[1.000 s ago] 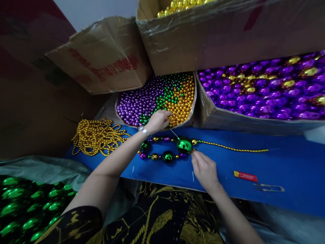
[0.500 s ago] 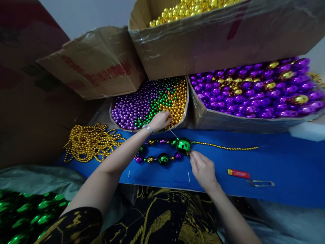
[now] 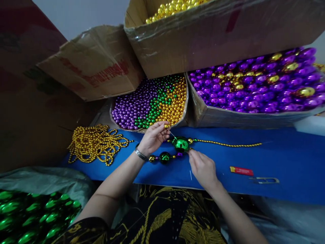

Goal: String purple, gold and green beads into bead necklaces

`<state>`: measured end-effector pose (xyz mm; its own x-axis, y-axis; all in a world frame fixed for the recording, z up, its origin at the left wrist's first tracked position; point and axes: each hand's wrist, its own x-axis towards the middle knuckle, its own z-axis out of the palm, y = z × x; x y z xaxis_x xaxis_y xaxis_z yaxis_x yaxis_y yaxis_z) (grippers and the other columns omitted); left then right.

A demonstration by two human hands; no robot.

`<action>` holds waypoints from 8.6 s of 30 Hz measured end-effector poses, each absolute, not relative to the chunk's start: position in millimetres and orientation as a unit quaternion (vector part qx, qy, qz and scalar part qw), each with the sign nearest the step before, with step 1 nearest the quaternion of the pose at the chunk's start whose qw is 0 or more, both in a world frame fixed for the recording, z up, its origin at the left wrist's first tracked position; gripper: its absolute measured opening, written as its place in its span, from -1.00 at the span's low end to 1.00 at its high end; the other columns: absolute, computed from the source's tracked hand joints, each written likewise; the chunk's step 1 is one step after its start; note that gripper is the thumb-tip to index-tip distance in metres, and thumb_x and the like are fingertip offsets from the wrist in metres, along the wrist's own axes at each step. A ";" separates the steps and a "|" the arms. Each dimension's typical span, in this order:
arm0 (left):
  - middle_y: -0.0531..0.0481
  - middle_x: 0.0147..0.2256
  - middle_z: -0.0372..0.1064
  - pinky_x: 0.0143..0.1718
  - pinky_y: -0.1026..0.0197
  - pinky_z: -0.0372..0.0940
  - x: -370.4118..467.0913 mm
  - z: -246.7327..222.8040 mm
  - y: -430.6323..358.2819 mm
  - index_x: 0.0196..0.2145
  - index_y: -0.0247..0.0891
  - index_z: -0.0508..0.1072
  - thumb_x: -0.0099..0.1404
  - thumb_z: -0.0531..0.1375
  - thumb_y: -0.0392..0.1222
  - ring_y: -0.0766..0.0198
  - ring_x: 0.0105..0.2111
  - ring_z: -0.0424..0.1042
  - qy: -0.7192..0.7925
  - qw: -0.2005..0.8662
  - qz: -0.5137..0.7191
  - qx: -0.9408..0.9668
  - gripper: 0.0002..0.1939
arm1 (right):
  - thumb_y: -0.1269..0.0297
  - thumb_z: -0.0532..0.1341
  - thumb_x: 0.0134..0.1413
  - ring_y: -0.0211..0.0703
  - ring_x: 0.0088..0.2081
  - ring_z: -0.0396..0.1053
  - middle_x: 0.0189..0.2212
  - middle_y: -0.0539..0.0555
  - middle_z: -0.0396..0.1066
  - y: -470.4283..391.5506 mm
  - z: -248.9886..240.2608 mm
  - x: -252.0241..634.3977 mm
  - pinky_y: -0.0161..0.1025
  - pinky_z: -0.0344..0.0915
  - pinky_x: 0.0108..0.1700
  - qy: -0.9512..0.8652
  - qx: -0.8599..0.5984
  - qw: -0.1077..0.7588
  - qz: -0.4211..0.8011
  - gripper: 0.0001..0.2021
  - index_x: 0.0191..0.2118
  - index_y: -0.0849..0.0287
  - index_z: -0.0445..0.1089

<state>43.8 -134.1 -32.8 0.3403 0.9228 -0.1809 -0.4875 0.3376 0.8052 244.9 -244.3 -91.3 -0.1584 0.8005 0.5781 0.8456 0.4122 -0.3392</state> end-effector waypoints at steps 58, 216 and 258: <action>-0.06 -0.21 0.41 -0.20 0.20 0.41 167.5 40.5 -53.1 -0.05 -0.22 0.42 0.30 0.19 -0.18 0.28 -0.25 0.46 0.227 0.649 0.413 0.597 -0.74 | 0.39 0.06 0.31 -0.29 -0.35 0.50 -0.20 0.11 0.54 -248.3 -69.8 297.6 -0.36 0.46 -0.17 -0.674 -0.577 0.459 0.042 -0.69 0.11 0.22 0.35; -0.05 -0.20 0.49 -0.03 0.12 0.44 153.3 10.9 -63.4 -0.13 -0.22 0.43 0.28 0.25 -0.07 0.19 -0.15 0.54 0.258 0.790 0.422 0.362 -0.74 | 0.45 0.11 0.26 -0.16 -0.39 0.51 -0.36 0.13 0.53 -225.8 -70.1 301.6 -0.29 0.43 -0.30 -0.690 -0.566 0.446 -0.068 -0.82 -0.08 0.24 0.40; -0.12 -0.07 0.45 -0.03 0.12 0.35 125.5 -40.1 -116.3 -0.15 -0.23 0.39 0.13 0.38 -0.08 0.22 -0.15 0.50 0.270 0.711 0.480 0.437 -0.62 | 0.10 0.00 0.33 -0.20 -0.41 0.54 -0.37 0.07 0.55 -221.1 -82.5 277.7 -0.34 0.47 -0.36 -0.615 -0.625 0.404 0.261 -0.72 -0.17 0.16 0.34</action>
<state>125.5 -116.3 -40.1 0.3932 0.9187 0.0358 -0.4463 0.1567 0.8811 277.7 -221.1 -82.5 0.1076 0.9795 0.1705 0.5577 0.0825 -0.8259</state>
